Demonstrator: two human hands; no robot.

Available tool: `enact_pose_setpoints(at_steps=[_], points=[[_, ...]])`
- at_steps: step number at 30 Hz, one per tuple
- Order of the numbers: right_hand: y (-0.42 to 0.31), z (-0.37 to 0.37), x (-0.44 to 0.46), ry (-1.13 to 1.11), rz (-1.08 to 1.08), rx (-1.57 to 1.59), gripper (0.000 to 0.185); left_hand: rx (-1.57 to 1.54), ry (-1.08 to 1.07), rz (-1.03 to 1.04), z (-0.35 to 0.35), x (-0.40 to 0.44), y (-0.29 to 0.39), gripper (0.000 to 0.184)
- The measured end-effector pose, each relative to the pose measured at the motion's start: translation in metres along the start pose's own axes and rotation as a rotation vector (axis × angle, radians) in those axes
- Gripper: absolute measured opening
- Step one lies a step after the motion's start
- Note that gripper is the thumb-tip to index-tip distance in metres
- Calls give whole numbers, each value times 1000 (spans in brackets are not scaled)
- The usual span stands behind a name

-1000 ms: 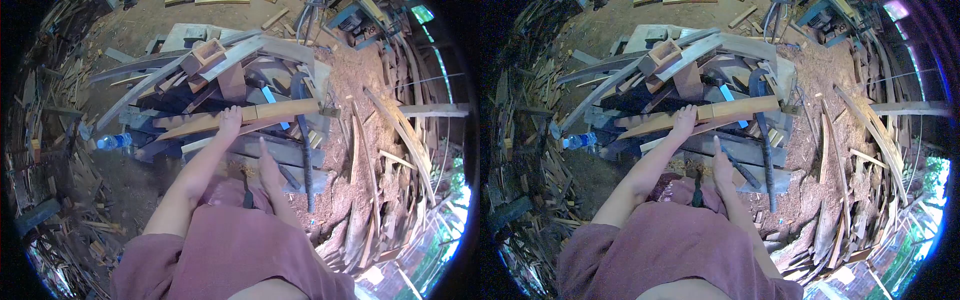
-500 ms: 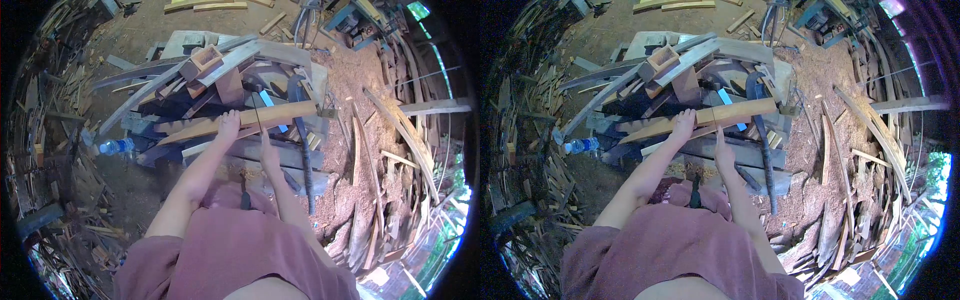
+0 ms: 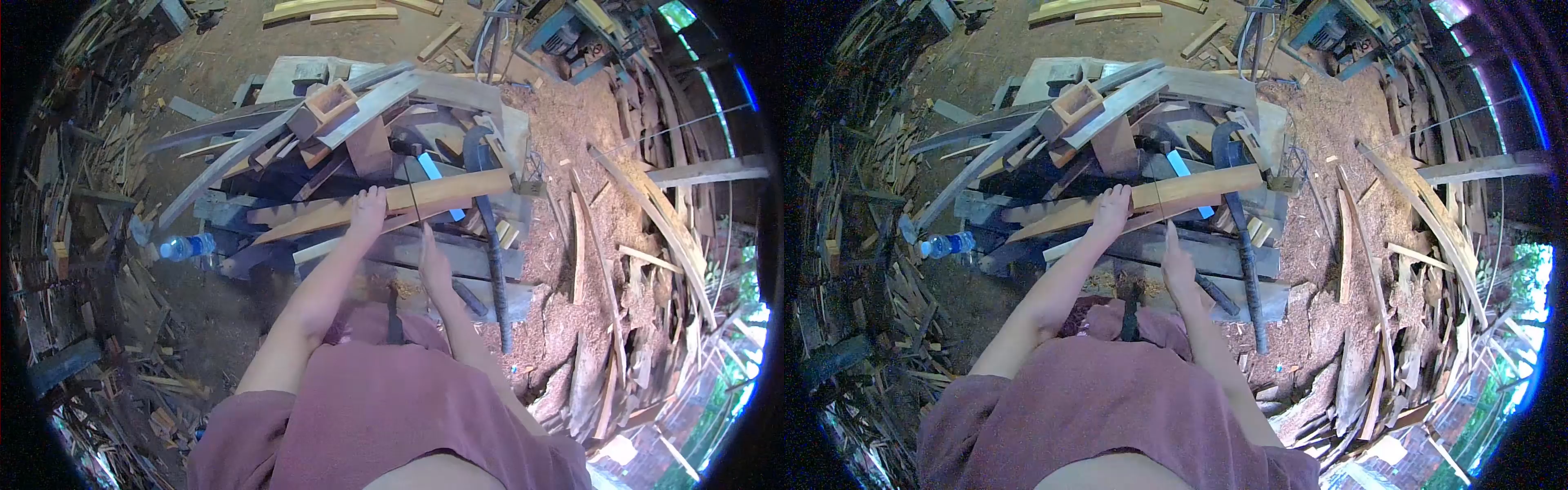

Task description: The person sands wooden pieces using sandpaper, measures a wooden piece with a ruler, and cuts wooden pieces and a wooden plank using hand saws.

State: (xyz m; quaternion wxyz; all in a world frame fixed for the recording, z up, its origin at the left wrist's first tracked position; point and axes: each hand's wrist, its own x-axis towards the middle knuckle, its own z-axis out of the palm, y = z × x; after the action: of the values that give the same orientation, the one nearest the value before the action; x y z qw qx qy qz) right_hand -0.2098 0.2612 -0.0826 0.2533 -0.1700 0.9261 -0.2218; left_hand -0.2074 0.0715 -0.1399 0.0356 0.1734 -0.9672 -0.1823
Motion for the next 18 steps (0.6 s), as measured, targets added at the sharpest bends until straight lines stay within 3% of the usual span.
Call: enact_pose_setpoints(at_steps=[5,8,12,14,18], points=[[14,4,-28,72,-104,12,59,-10,-6,1,-2,-1,-2,45],[-5,-2,16,-19,-1,-75,59,-23,22,29,6,-1,-3,48],[-8,2,31,33,-31,-47,58,18,13,48,2,-1,-3,53],[9,16,12,58,-69,-44,56,2,13,55,-5,-2,1,53],[5,-23,-65,-139,69,-41,55,-30,-46,40,-10,-1,0,53]])
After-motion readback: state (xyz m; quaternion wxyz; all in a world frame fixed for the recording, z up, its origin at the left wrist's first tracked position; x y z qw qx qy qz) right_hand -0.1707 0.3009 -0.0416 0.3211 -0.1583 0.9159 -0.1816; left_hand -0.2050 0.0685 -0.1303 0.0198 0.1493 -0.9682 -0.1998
